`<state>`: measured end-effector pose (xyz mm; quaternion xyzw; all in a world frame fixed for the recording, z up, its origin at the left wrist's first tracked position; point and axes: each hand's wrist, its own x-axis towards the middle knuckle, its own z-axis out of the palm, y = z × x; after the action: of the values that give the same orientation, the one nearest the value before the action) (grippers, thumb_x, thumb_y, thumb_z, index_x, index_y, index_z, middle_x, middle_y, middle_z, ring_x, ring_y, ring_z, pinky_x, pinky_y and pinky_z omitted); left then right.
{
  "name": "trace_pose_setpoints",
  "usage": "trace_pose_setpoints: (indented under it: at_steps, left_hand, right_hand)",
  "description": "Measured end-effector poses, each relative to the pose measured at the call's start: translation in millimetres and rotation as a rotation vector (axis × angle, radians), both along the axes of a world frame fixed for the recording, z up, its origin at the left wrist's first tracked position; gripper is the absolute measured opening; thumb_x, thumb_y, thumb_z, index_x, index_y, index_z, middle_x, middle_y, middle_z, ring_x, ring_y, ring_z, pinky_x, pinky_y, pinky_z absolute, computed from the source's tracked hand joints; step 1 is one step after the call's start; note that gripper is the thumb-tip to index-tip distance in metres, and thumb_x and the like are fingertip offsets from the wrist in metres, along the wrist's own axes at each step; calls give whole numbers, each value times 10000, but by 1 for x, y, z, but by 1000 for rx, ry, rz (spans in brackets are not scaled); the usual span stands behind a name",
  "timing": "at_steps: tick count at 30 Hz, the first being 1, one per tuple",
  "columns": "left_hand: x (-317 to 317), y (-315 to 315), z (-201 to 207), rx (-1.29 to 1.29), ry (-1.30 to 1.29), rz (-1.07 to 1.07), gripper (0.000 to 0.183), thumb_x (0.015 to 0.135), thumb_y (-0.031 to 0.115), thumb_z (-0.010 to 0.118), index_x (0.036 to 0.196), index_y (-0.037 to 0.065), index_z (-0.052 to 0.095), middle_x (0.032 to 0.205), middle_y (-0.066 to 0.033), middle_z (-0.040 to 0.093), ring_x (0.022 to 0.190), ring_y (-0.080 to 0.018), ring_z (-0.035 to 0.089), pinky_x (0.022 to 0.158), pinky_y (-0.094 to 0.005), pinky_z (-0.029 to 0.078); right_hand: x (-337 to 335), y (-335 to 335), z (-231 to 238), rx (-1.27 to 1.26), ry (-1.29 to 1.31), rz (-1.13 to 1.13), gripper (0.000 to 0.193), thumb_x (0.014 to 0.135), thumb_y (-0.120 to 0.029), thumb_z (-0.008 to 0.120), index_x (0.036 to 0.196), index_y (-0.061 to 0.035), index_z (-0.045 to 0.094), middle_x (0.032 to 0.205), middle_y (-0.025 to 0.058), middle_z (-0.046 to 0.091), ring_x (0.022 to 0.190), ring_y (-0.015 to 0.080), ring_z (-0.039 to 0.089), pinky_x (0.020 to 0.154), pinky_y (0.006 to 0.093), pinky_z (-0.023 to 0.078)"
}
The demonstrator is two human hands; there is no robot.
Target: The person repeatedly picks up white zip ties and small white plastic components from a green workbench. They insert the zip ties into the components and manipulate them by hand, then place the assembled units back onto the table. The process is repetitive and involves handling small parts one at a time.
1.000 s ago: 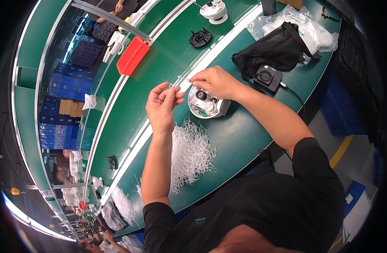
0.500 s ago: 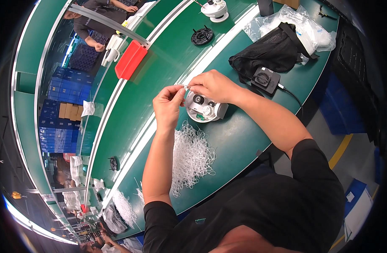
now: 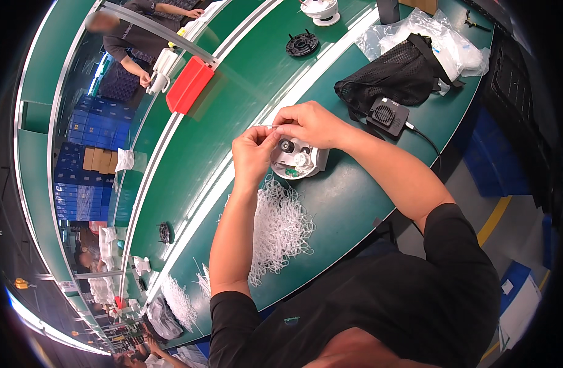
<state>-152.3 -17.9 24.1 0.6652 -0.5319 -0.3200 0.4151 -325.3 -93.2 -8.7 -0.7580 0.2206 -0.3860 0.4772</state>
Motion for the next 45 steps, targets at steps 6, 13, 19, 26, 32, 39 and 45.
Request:
trace_pose_setpoints:
  at_steps: [6, 13, 19, 26, 32, 39, 45]
  left_hand:
    - [-4, -1, -8, -75, -265, -54, 88, 873, 60, 715, 900, -19, 691, 826, -98, 696, 697, -170, 652, 645, -316, 521]
    - [-11, 3, -5, -212, -692, -182, 50, 820, 18, 683, 868, 19, 669, 874, -152, 667, 789, -349, 660, 710, -422, 515]
    - [-4, 7, -8, -244, -678, -161, 45, 821, 8, 679, 862, 11, 661, 871, -152, 660, 785, -347, 656, 712, -426, 513]
    - [1, 11, -9, -253, -644, -134, 47, 831, 3, 666, 873, 8, 646, 879, -156, 651, 784, -348, 649, 708, -424, 509]
    - [5, 12, -12, -265, -611, -133, 46, 835, 3, 667, 874, 7, 643, 870, -149, 649, 771, -344, 645, 700, -421, 508]
    - [10, 12, -14, -278, -602, -124, 43, 839, 12, 671, 867, 8, 639, 870, -153, 648, 763, -351, 644, 691, -424, 508]
    - [4, 12, -9, -292, -727, -56, 36, 846, 23, 665, 861, 12, 634, 864, -160, 638, 751, -361, 640, 686, -439, 506]
  right_hand:
    - [4, -5, -6, 227, -99, -107, 190, 933, -175, 641, 949, 8, 689, 881, 48, 689, 843, 132, 627, 761, 283, 499]
    - [3, -17, -20, 551, -170, -49, 260, 996, -233, 538, 919, -11, 648, 817, 8, 640, 740, 97, 543, 679, 282, 455]
    - [-3, -9, -1, -79, 233, -74, 191, 896, -216, 627, 936, -32, 664, 790, 115, 629, 753, 261, 623, 705, 384, 491]
    - [-7, -2, 0, -303, 261, -54, 205, 811, -206, 726, 926, -41, 688, 839, 129, 651, 828, 328, 636, 759, 427, 491]
    - [-4, 0, 1, -340, 236, -48, 145, 821, -163, 720, 895, -41, 694, 851, 137, 653, 857, 341, 638, 773, 445, 484]
    - [0, 2, -3, -372, 217, -62, 130, 810, -134, 723, 881, -31, 685, 845, 142, 648, 837, 357, 631, 755, 460, 483]
    - [-2, 0, 3, -513, 299, -83, 139, 805, -140, 721, 817, -20, 652, 823, 138, 635, 831, 361, 628, 745, 460, 491]
